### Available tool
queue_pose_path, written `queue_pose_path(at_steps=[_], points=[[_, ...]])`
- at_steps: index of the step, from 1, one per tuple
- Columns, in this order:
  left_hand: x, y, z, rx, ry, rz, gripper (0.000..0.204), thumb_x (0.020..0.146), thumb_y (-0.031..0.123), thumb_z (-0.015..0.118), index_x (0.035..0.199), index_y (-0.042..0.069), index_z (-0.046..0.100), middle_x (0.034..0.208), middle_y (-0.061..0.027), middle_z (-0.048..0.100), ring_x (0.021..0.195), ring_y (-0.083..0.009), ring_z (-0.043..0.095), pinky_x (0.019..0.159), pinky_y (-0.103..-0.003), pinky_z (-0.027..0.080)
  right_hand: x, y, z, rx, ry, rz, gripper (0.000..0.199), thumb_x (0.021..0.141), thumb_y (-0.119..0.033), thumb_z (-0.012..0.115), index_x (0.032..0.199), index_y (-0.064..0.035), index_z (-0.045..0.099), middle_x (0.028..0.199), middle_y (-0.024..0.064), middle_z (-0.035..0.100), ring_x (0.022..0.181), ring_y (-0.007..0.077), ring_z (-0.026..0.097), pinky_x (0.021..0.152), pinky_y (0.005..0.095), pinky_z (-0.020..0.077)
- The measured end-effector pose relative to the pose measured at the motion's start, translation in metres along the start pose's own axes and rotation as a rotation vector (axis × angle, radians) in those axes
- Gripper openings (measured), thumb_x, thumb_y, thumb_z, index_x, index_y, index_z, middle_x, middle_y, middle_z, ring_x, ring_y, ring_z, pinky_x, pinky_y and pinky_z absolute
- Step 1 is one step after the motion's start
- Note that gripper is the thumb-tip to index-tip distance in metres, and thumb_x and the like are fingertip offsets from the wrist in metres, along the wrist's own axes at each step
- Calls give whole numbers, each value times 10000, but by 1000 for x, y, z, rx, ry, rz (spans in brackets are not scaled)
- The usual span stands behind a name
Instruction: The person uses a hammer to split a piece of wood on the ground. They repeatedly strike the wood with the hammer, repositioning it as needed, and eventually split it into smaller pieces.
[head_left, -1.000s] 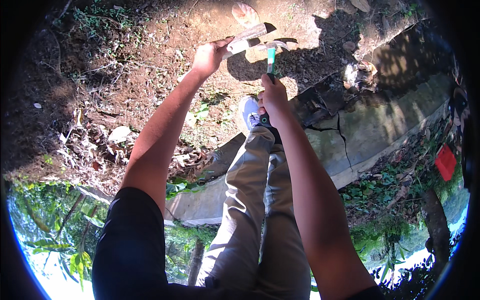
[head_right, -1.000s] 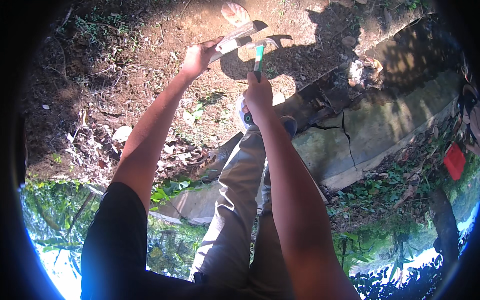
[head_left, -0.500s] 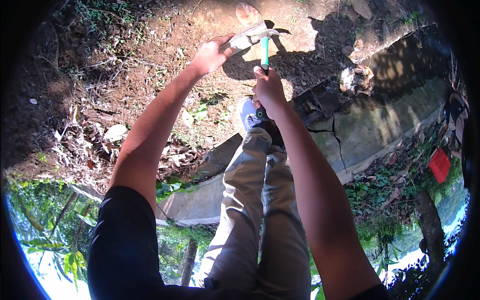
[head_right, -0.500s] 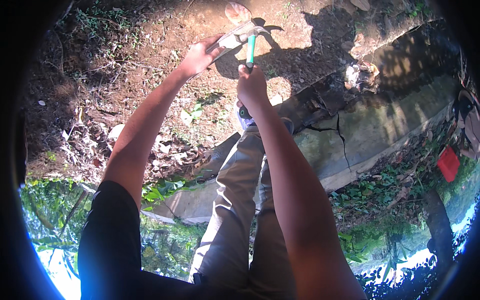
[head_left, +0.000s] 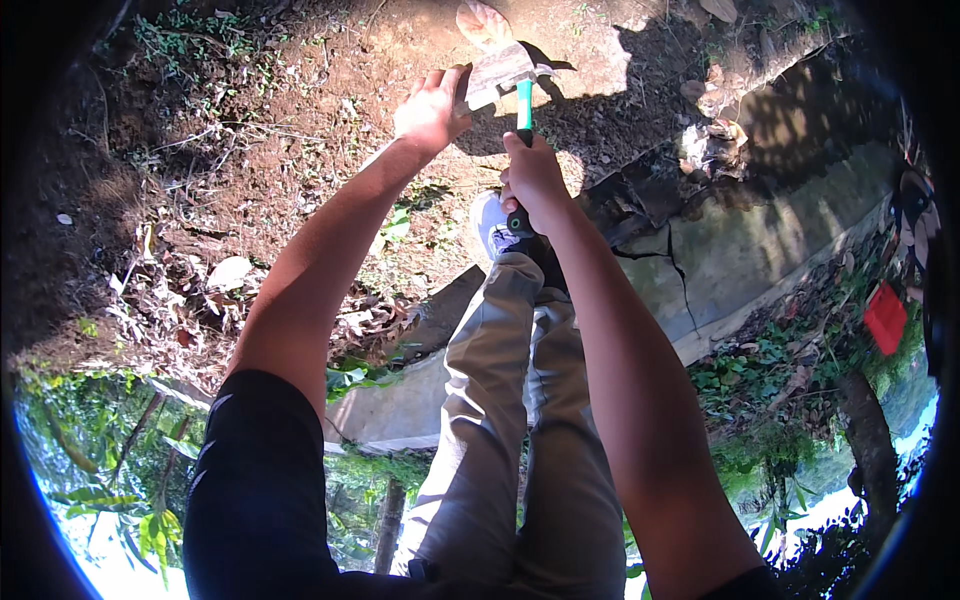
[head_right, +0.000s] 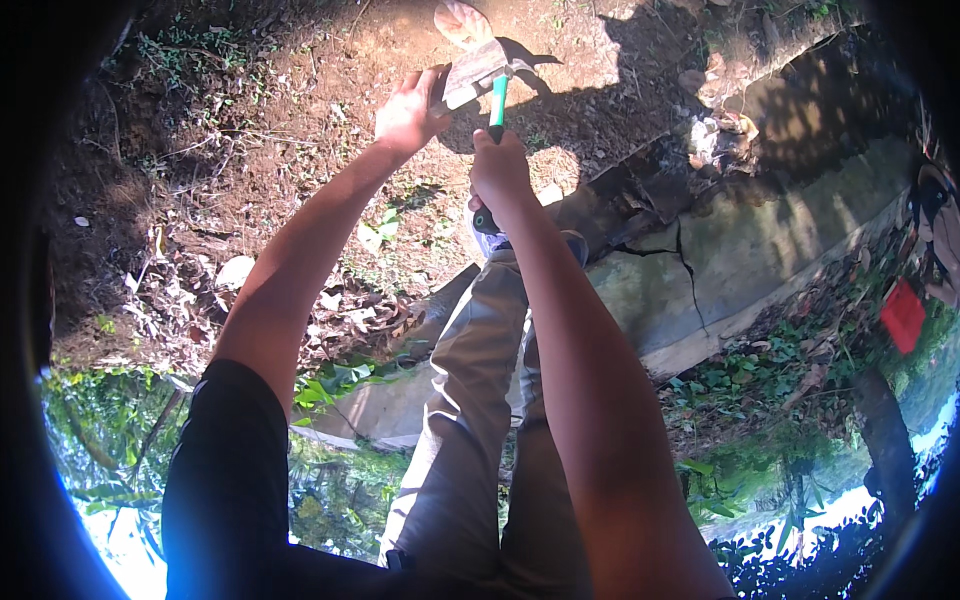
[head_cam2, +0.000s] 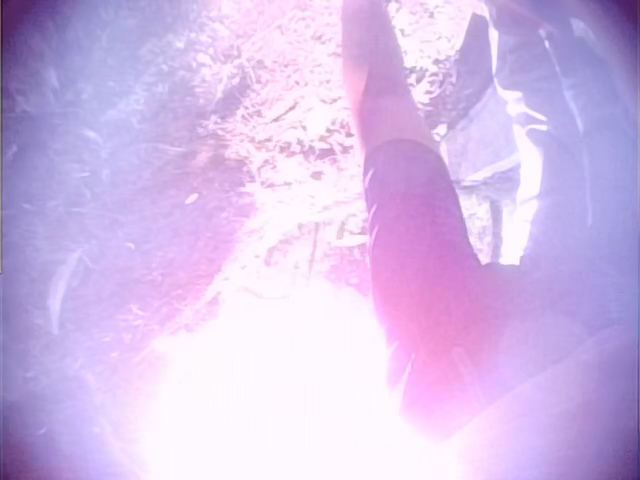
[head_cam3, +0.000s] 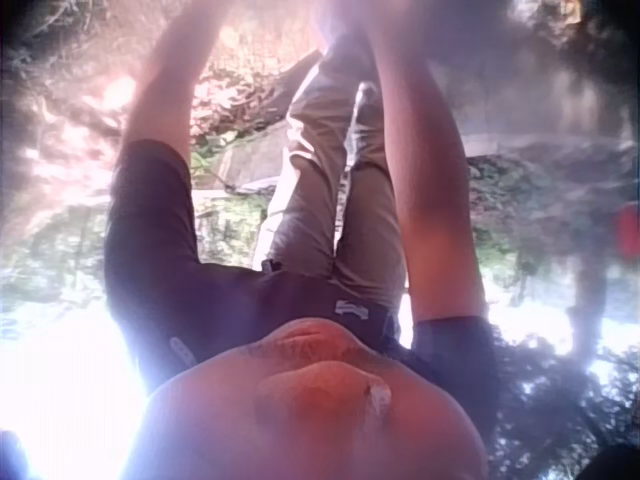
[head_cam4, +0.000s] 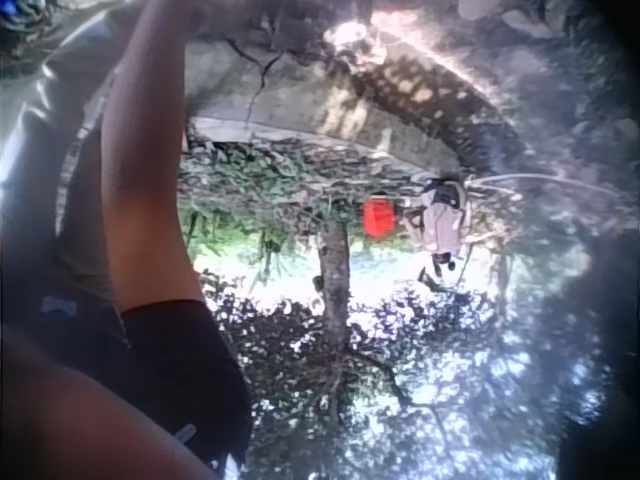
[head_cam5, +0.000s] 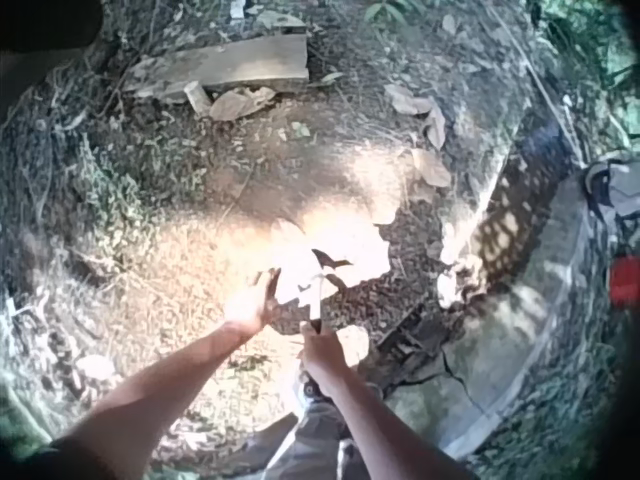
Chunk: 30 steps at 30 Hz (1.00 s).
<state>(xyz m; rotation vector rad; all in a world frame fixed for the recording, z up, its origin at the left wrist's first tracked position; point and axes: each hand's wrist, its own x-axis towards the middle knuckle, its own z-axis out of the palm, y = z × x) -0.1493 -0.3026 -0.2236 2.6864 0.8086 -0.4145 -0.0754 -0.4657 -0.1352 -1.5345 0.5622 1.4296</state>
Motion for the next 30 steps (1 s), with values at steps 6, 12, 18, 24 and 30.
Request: queue_pose_path(at_steps=[6,12,18,24,30], points=[[18,5,-25,23,-294,-51,811,788,393,748,1519,291,413,1115,-125,723,983,-290,715,892,-420,572,4,-3,-17,20,-69,-13,225,1027,-292,521,1075,-82,453,645,40,455,438,131,447,381,309,380],[5,-20,-68,-124,-178,-165,737,795,407,810,1430,153,535,1130,-137,729,956,-265,723,890,-377,574,-25,-12,-36,80,-109,38,249,1001,-369,592,985,-187,423,671,-33,397,475,60,323,404,249,303],[-25,-32,-93,-518,134,-400,406,791,291,801,991,-47,696,871,-187,745,774,-236,732,771,-359,581,-59,11,-69,216,38,84,235,1000,-367,576,954,-206,412,641,-56,378,450,54,316,391,263,286],[-44,-52,0,-871,598,-1004,492,752,377,839,871,-80,700,828,-170,732,731,-256,697,713,-384,547,-85,52,-83,324,207,110,204,997,-337,554,1006,-180,425,652,-33,407,418,61,330,371,271,298],[-14,22,16,-1236,572,-1382,491,794,377,821,1003,-51,699,945,-148,720,786,-238,693,708,-394,619,-73,77,-74,298,224,138,237,1000,-384,570,943,-207,423,626,-67,368,418,52,306,367,261,265]])
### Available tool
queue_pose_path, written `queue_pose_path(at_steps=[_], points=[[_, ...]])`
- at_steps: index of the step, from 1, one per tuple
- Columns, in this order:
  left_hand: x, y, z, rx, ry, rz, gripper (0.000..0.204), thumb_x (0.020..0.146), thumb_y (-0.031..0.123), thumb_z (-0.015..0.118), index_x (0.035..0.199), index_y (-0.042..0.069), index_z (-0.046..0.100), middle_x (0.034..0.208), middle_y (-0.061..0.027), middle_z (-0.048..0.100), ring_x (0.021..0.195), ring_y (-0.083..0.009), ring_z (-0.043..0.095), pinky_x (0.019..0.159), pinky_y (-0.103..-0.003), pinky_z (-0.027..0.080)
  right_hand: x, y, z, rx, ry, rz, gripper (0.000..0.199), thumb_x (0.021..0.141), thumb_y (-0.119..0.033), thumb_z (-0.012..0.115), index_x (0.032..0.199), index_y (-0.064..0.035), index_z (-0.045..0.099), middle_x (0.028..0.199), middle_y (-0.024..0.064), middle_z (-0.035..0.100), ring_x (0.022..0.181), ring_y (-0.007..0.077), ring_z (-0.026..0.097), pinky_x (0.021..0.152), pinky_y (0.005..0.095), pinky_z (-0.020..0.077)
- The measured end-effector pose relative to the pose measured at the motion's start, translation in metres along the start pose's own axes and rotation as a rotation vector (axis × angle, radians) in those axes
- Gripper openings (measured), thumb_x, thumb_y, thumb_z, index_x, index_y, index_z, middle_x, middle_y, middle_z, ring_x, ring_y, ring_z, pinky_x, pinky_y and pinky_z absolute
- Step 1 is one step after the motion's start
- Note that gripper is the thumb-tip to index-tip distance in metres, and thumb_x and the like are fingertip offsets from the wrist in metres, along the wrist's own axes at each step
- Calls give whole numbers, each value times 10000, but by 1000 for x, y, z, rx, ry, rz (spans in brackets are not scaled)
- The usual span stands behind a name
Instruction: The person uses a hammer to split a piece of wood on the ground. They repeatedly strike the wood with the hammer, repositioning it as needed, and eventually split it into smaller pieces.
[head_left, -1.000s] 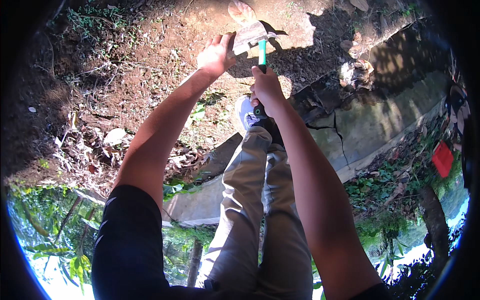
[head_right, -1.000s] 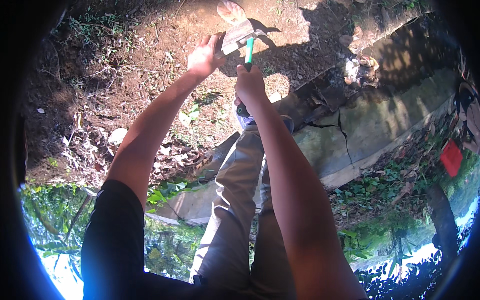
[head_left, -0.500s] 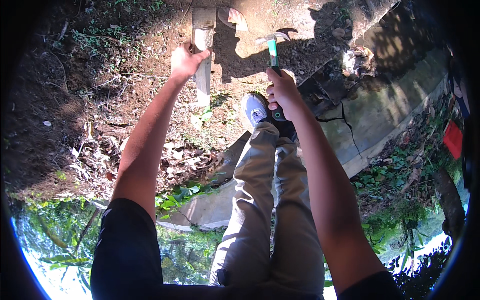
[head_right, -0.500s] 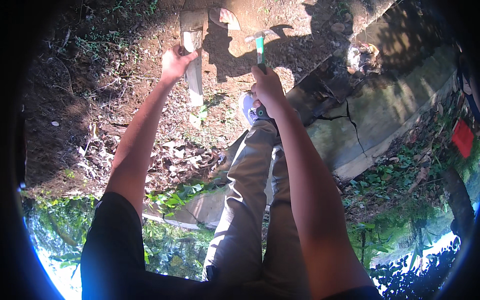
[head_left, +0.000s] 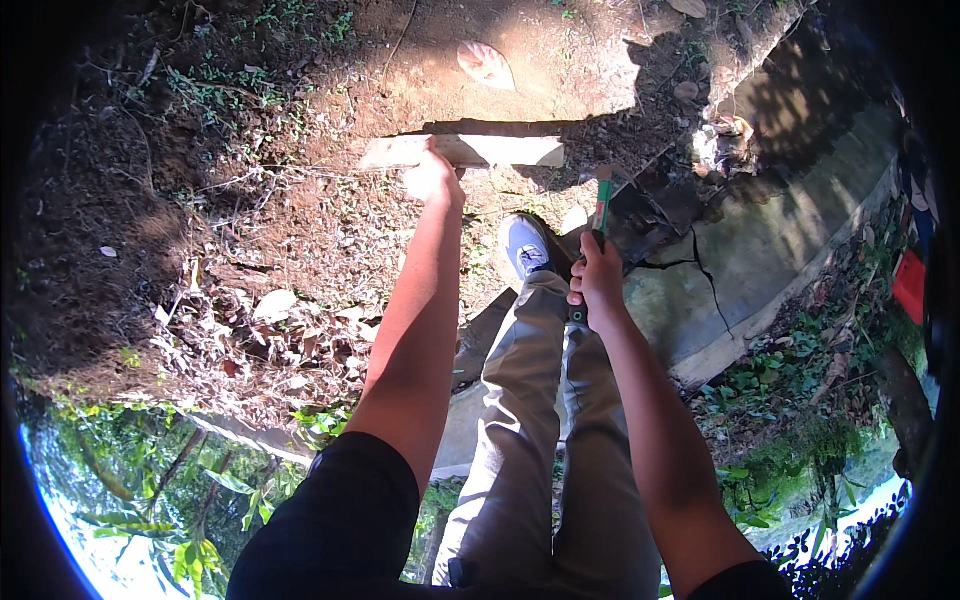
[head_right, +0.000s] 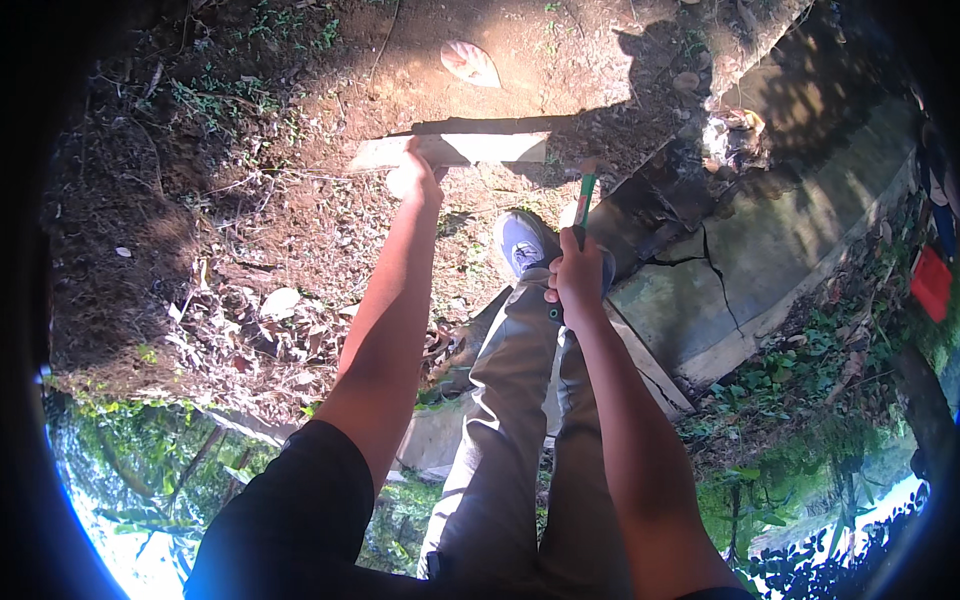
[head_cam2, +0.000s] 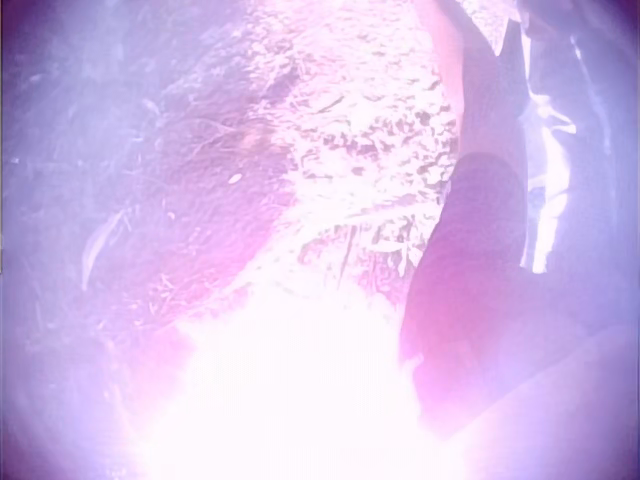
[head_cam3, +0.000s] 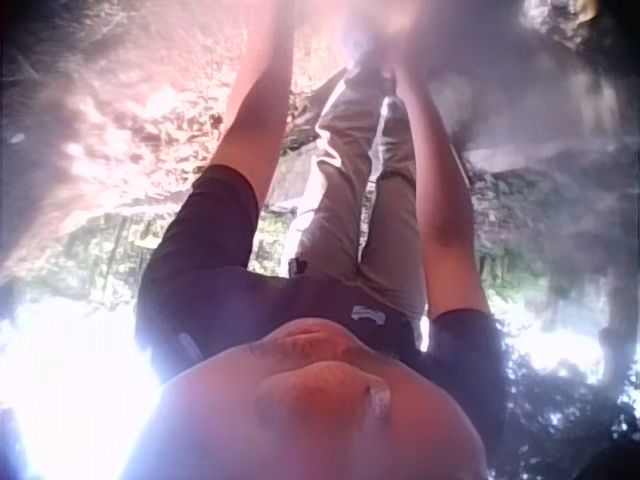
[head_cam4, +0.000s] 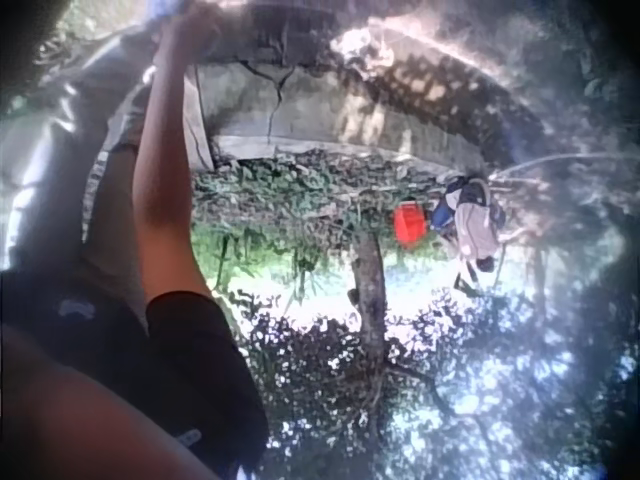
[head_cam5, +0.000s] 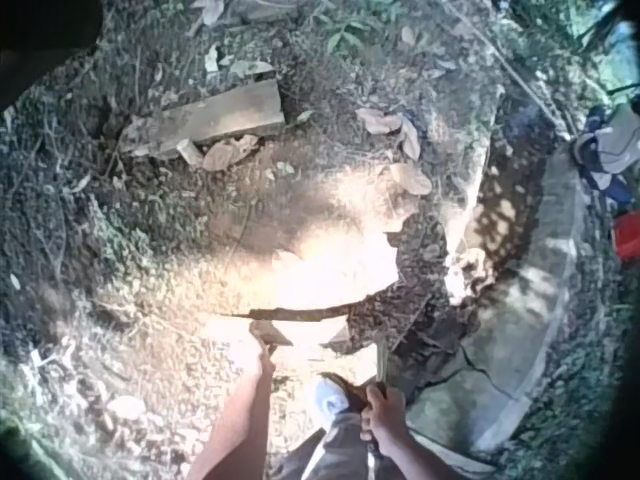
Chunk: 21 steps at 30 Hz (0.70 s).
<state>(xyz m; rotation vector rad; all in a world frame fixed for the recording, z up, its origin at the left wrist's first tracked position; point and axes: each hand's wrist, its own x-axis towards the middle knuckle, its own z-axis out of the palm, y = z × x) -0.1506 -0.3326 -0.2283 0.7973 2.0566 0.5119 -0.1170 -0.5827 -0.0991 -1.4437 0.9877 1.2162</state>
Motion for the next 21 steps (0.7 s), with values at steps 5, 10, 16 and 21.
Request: queue_pose_path(at_steps=[5,10,16,21], points=[[-4,14,21,-128,-213,-130,552,898,320,739,1261,-1,475,1215,-175,591,895,-278,680,656,-419,656,13,7,24,-69,-113,-101,226,994,-355,581,965,-193,426,601,-62,377,396,50,320,346,263,279],[27,19,16,-45,-390,-152,515,926,395,693,1247,46,493,1187,-173,602,921,-292,680,740,-430,661,42,-7,57,-171,-191,-211,221,993,-358,590,943,-187,459,592,-49,397,391,51,348,339,265,295],[28,40,-36,254,-840,-81,431,969,458,605,1139,62,619,997,-131,684,776,-221,707,632,-351,618,66,-33,89,-322,-194,-254,205,1010,-345,559,1027,-168,456,608,-27,393,396,75,349,346,277,317],[10,62,-67,1037,-769,944,485,785,312,836,1177,130,617,1004,-100,666,881,-248,643,837,-377,537,93,-51,116,-579,-220,-304,261,1002,-293,527,1097,-53,493,677,71,509,404,181,496,346,346,406]])
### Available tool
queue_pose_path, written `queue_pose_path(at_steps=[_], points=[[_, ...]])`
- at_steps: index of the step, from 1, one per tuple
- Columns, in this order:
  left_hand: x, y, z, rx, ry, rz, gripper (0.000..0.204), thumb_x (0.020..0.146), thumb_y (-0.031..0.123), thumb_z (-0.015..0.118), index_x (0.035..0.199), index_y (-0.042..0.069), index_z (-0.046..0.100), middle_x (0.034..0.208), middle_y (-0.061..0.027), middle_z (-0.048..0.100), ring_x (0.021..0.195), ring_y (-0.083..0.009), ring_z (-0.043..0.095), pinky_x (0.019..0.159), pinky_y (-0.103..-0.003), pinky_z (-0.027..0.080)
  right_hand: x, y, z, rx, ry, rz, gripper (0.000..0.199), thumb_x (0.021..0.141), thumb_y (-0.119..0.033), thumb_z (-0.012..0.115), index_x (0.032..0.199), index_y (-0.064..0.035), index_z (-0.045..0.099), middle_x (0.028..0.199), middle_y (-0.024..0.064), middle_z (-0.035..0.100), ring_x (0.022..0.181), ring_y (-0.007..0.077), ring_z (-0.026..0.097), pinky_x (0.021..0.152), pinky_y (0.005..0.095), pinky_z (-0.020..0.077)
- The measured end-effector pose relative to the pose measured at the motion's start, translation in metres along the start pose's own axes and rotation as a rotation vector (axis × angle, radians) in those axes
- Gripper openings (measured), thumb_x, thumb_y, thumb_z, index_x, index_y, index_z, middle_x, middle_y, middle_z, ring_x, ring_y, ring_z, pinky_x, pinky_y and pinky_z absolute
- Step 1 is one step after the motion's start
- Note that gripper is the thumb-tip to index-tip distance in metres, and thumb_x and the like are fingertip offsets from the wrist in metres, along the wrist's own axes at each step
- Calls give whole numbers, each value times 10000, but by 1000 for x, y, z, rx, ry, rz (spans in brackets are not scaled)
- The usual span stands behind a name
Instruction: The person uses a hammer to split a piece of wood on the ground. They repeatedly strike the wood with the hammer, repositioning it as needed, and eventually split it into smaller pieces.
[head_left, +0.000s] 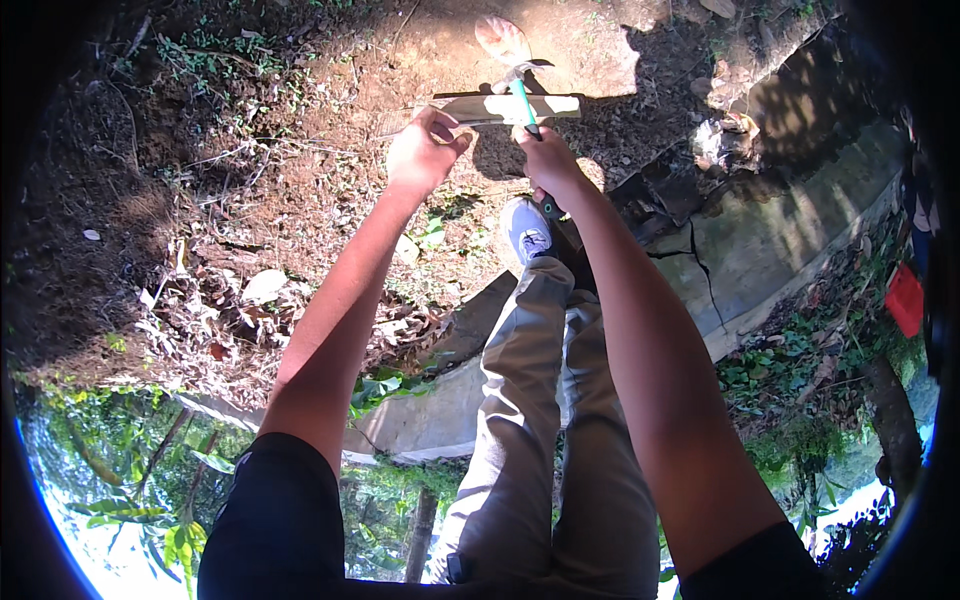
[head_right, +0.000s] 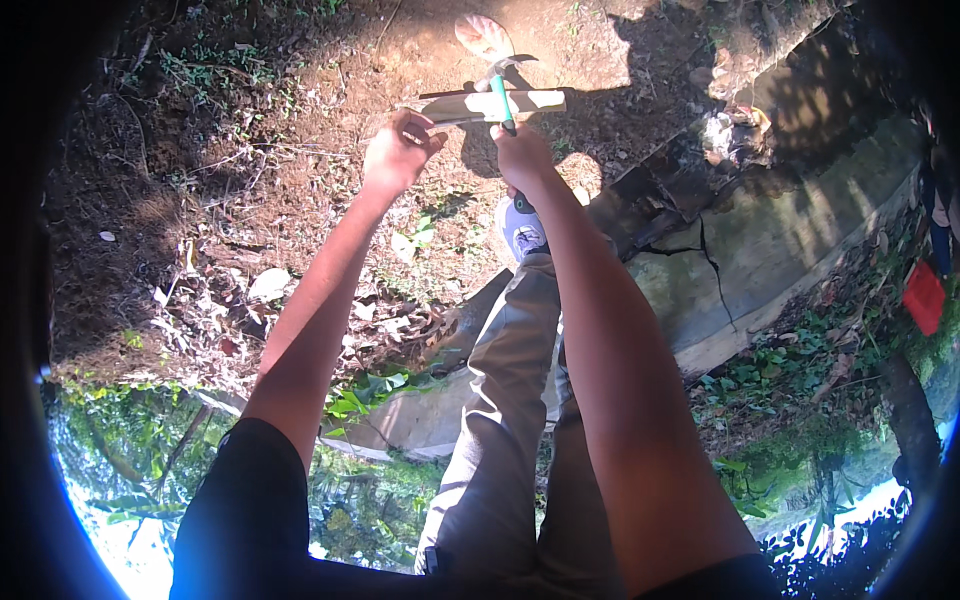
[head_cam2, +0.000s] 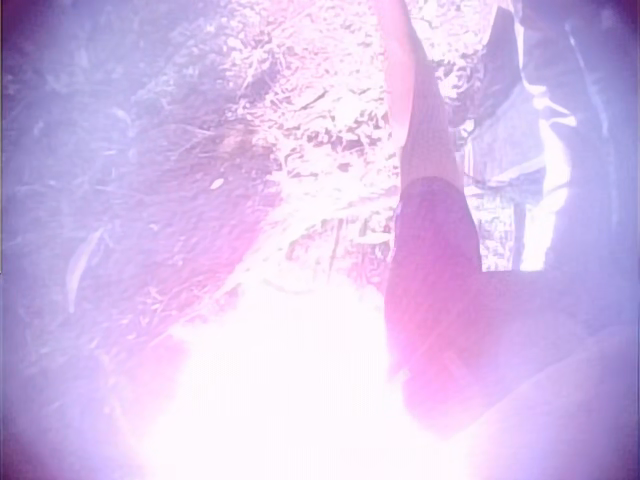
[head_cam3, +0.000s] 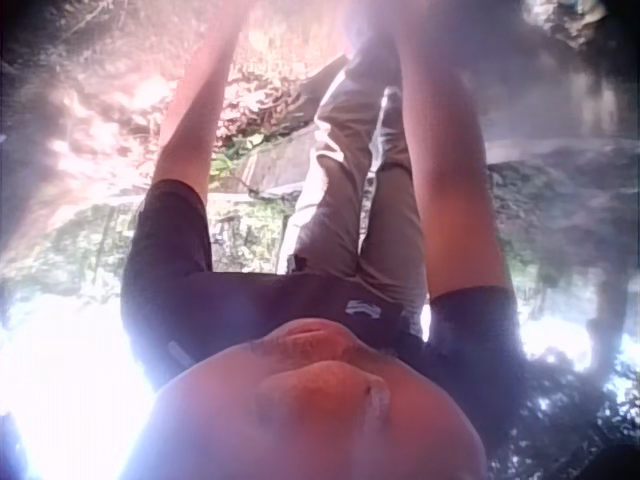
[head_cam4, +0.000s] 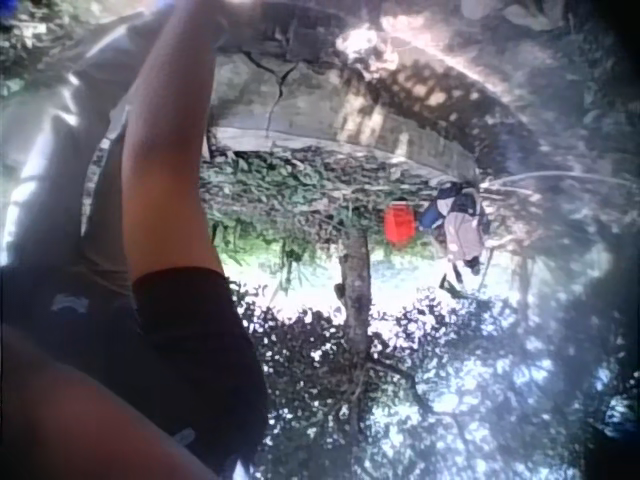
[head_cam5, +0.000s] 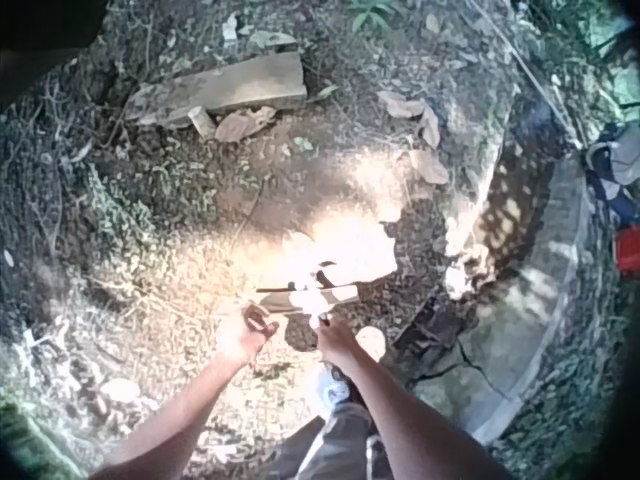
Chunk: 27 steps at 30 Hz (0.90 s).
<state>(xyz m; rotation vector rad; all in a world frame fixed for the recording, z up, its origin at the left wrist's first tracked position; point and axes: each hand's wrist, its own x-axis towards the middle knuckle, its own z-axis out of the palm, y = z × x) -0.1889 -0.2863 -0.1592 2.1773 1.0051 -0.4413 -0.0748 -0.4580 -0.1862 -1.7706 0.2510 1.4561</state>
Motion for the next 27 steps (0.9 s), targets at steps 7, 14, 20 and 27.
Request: queue_pose_path(at_steps=[7,14,20,27], points=[[31,-38,12,705,73,470,530,774,140,721,1269,218,548,1289,-69,522,1219,-275,495,1029,-502,351,3,22,26,-91,25,-86,363,1007,-361,522,1119,-15,512,720,122,582,587,267,649,403,384,486],[53,-22,19,661,-91,419,636,806,255,762,1391,237,515,1275,-38,570,1209,-221,549,1031,-445,379,-16,47,1,340,-25,-53,205,1017,-371,582,1025,-203,465,584,-51,375,360,59,319,303,270,267],[47,-52,41,367,125,431,546,730,138,774,1259,207,657,1166,-9,619,1138,-235,587,1027,-423,432,-87,54,-32,389,95,144,270,1001,-433,595,983,-217,433,566,-63,350,352,57,300,309,257,249],[26,-36,29,74,107,222,582,827,276,780,1367,172,592,1259,-91,621,1211,-313,567,1057,-404,462,-135,101,-103,335,194,192,331,983,-495,598,967,-211,429,577,-62,350,376,56,323,311,253,260]])
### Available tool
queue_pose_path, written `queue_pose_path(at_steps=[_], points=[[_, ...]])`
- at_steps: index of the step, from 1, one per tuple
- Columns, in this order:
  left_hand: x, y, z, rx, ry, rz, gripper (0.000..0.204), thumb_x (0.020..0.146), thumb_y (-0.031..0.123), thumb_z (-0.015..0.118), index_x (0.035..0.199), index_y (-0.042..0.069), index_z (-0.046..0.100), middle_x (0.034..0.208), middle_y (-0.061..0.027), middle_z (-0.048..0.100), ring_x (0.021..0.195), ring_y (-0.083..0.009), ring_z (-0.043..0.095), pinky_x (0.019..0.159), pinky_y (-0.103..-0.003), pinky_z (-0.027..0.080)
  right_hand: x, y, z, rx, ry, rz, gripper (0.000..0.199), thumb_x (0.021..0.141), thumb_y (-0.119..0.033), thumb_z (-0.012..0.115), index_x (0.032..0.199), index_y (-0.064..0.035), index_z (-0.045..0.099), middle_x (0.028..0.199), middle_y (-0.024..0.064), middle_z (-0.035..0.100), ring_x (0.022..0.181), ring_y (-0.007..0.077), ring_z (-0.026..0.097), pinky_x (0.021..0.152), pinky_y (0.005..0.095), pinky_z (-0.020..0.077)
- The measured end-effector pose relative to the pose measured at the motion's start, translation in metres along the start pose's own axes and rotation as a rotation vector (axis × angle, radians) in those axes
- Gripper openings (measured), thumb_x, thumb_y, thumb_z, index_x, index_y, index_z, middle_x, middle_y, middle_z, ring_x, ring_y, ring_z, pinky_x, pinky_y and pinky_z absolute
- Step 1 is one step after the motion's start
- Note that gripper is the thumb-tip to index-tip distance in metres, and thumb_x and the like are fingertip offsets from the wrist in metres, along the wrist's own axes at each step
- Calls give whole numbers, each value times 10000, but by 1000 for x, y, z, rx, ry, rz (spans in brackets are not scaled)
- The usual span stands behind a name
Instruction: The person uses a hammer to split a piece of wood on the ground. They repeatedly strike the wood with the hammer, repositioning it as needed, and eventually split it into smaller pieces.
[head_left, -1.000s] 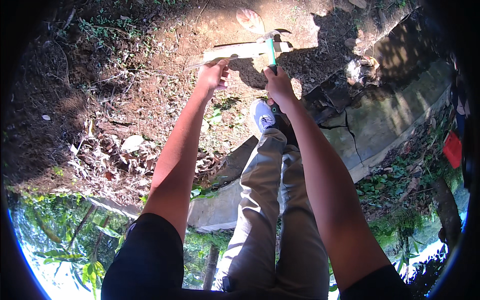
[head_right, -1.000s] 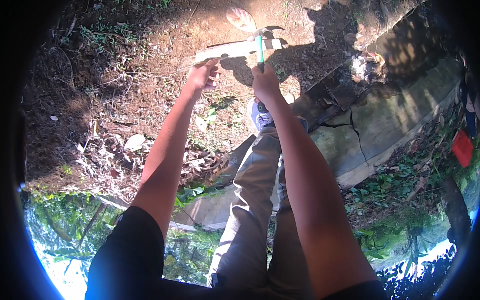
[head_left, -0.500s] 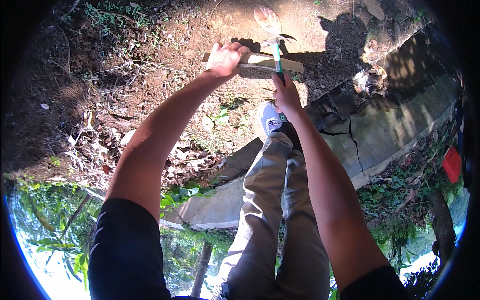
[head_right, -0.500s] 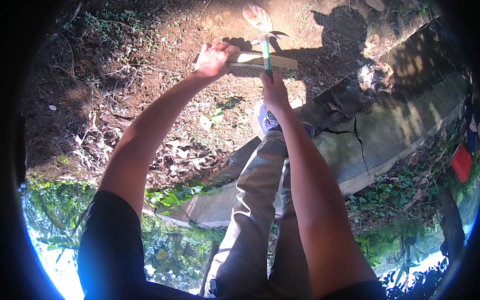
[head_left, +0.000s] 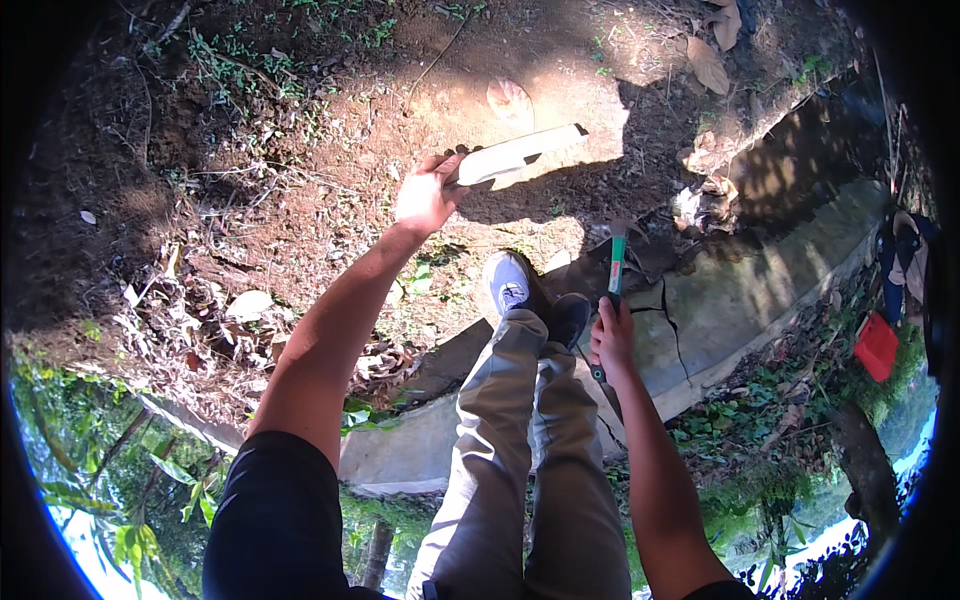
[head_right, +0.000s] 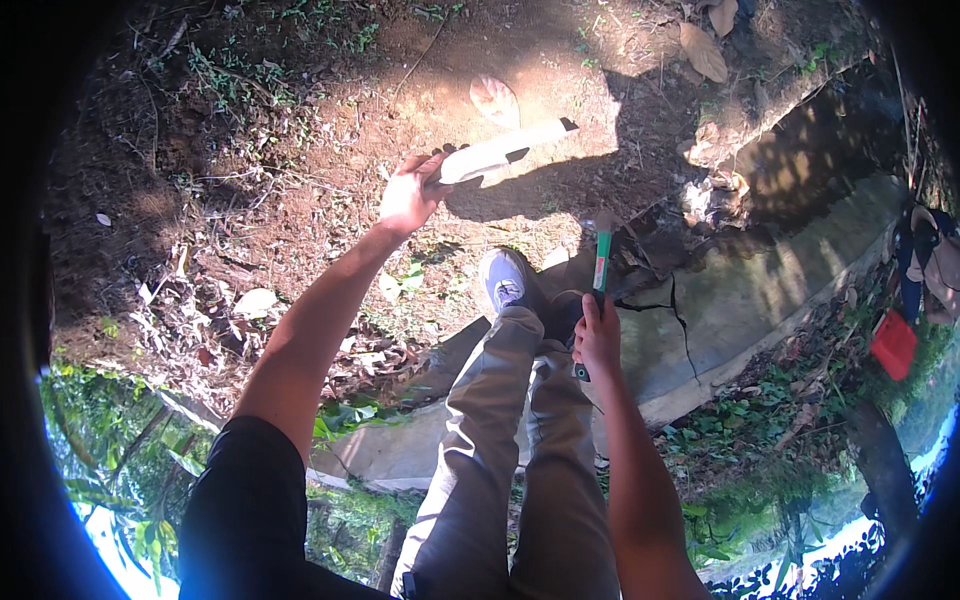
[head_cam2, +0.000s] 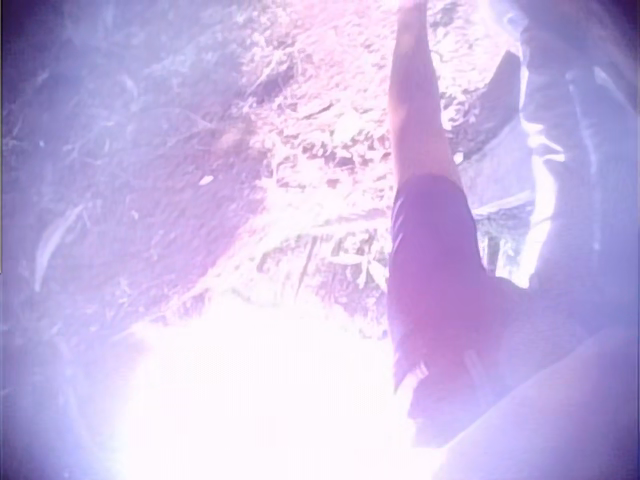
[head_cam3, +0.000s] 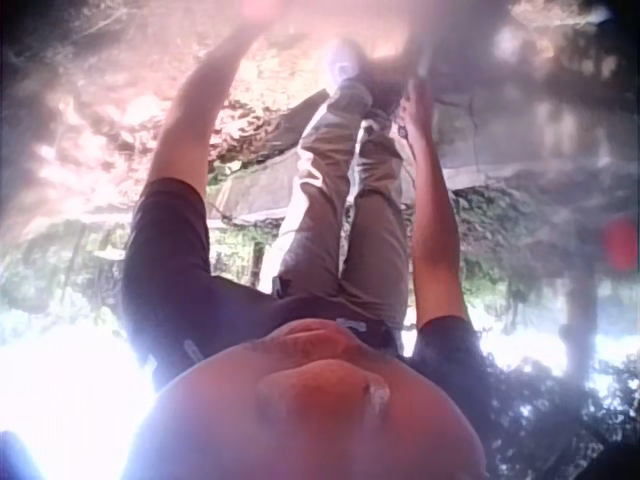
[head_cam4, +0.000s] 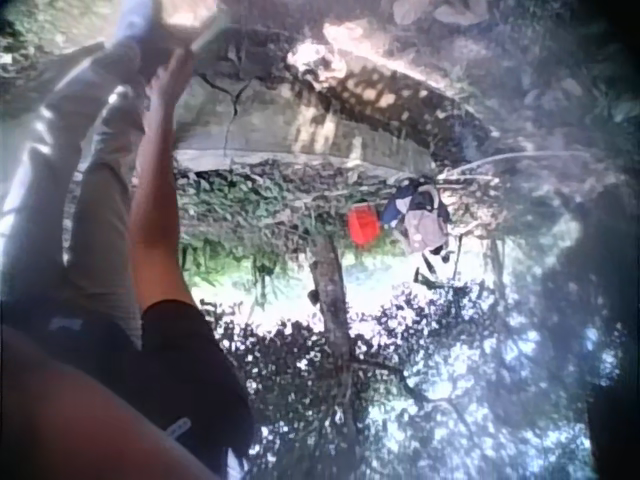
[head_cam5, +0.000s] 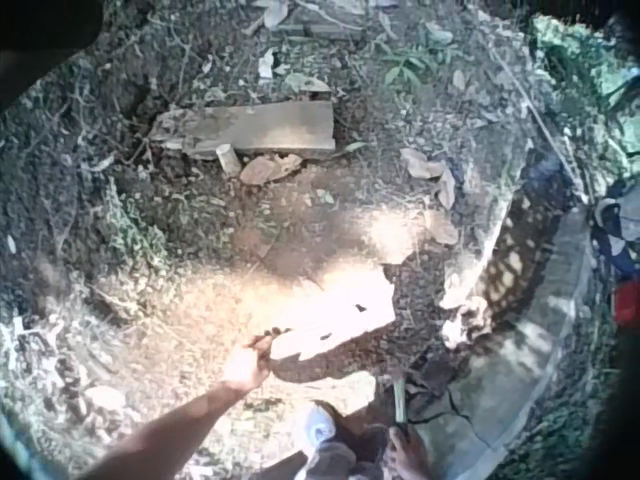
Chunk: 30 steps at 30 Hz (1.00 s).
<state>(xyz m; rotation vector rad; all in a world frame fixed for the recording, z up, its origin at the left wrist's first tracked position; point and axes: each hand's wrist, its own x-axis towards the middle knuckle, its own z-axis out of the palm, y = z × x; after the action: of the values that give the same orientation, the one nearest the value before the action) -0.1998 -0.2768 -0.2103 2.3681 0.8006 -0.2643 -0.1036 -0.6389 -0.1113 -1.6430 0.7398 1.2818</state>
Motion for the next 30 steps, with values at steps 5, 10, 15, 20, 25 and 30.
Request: queue_pose_path(at_steps=[5,10,15,20,25,30], points=[[20,-4,9,132,43,-31,608,834,323,780,1376,132,583,1133,-128,677,1135,-295,596,1021,-396,465,-5,3,-19,3,33,9,358,982,-508,595,956,-195,424,600,-62,346,396,48,309,329,245,256],[10,0,18,8,164,-48,601,769,296,829,1312,124,638,1152,-130,624,1095,-294,594,992,-386,483,5,-4,0,4,-24,-37,366,982,-514,592,954,-193,419,601,-63,338,401,47,306,335,241,256],[12,15,9,-4,123,-87,599,732,295,859,1280,147,670,1104,-112,612,1057,-270,610,952,-367,508,27,-19,35,-224,-27,-241,302,1007,-407,587,947,-141,458,636,-8,419,458,99,385,398,286,298],[7,4,19,-6,179,-74,605,725,255,862,1290,150,673,1072,-105,610,991,-263,619,928,-359,511,39,-43,65,-553,-51,-618,292,1023,-319,556,979,-31,546,725,84,536,618,202,512,585,371,407],[15,17,22,33,229,10,550,759,230,832,1281,157,674,1034,-82,598,1005,-264,584,899,-374,497,52,-40,70,-402,-86,-682,246,1030,-313,570,951,-83,539,625,-50,409,506,43,373,442,246,300],[32,22,14,-8,307,38,537,756,229,827,1271,203,679,1036,-79,604,978,-259,594,861,-377,510,33,-47,58,-371,-55,-450,285,1031,-315,550,977,-36,539,671,9,483,571,83,446,525,302,386]])
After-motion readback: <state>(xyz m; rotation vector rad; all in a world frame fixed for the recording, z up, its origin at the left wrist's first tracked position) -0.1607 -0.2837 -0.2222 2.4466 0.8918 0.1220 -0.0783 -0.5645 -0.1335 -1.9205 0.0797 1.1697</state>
